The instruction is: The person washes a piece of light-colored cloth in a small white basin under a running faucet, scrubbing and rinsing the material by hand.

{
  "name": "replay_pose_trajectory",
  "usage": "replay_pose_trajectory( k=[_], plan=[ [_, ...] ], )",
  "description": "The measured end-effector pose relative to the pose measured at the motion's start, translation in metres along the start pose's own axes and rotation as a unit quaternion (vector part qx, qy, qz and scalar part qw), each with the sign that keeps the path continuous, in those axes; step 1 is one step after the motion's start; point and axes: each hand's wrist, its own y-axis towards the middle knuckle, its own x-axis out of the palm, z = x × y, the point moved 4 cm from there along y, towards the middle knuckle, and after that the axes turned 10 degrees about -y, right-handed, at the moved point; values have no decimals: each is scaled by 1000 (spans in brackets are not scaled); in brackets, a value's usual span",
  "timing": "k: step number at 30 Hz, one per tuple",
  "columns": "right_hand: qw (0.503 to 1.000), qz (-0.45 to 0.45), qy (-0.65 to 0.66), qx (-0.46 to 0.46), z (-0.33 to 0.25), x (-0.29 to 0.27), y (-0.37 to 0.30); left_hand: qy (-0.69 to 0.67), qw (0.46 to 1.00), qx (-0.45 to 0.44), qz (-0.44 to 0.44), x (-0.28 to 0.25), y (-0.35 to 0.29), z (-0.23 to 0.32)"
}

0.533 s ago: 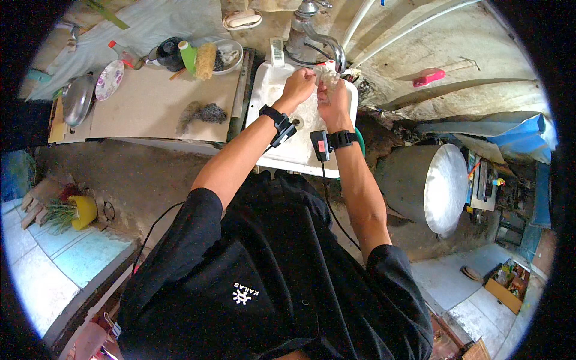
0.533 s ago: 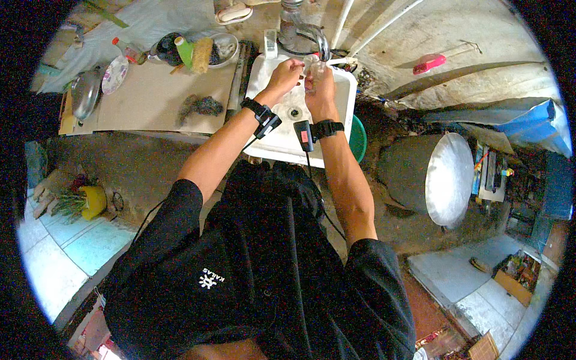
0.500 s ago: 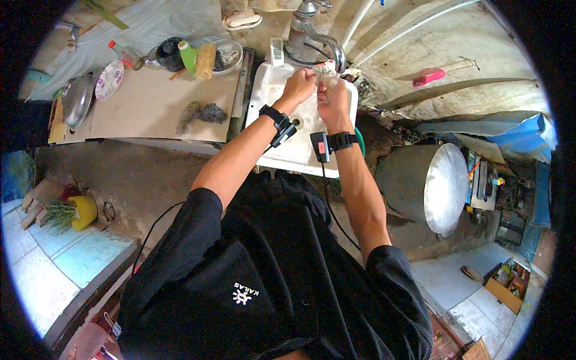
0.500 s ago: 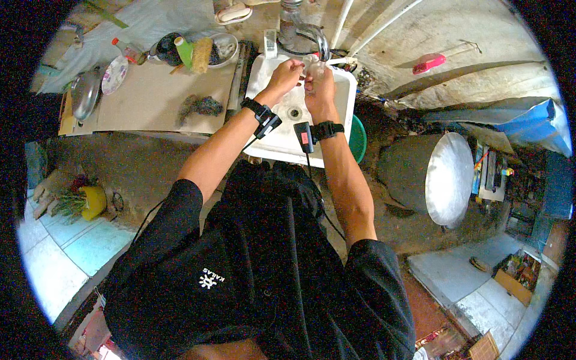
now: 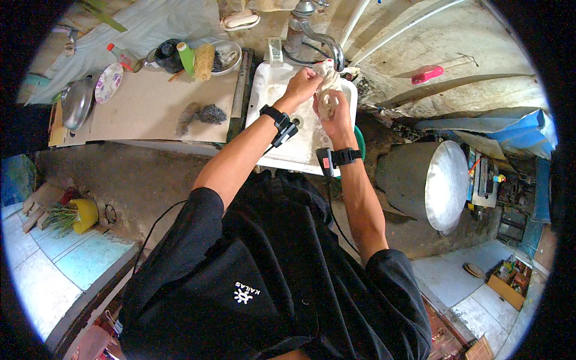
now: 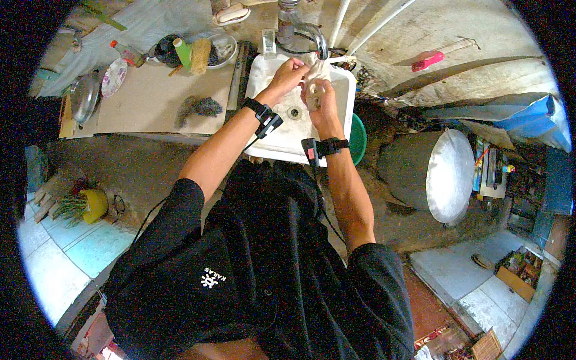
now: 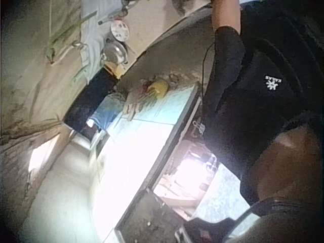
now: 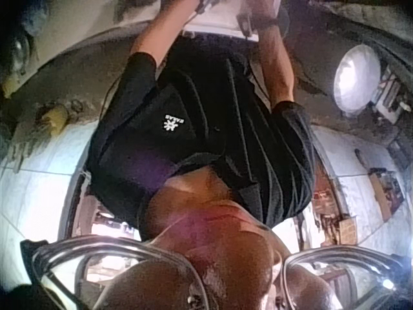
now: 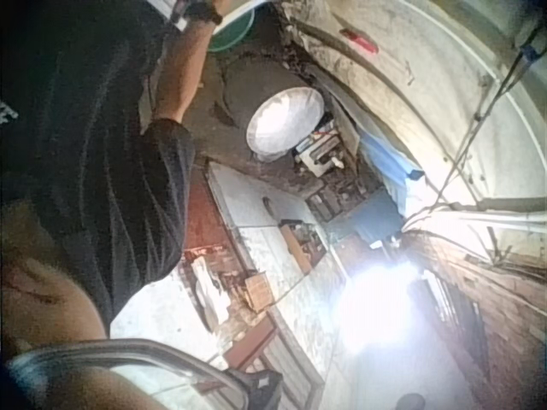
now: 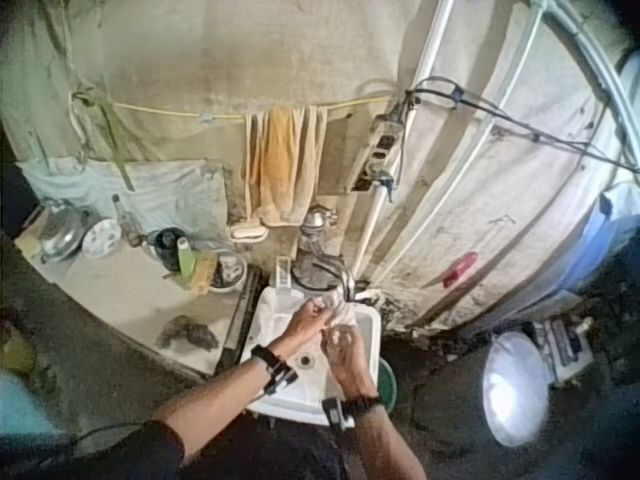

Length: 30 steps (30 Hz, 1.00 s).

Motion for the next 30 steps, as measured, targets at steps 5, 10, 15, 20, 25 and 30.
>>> replay_pose_trajectory(
  k=[5, 10, 15, 20, 25, 30],
  plan=[
    [993, -37, -114, 8, 2, -17, 4, 84, 991, 108, 8, 5, -6, 1],
    [983, 12, -180, 33, 3, -43, 9, 78, 989, 127, 22, 20, -8, -9],
    [970, -93, -223, -30, -1, -67, 39, 110, 986, 119, -48, 46, -4, 1],
    [984, -124, -88, 94, -2, -36, 73, 321, 881, 325, -127, -6, 21, -16],
    [954, -193, 86, 213, 8, -18, 110, 399, 826, 372, -143, -42, 39, -19],
    [929, -237, 163, 232, 36, 4, 140, 387, 806, 435, -112, -69, 104, -39]
  ],
)
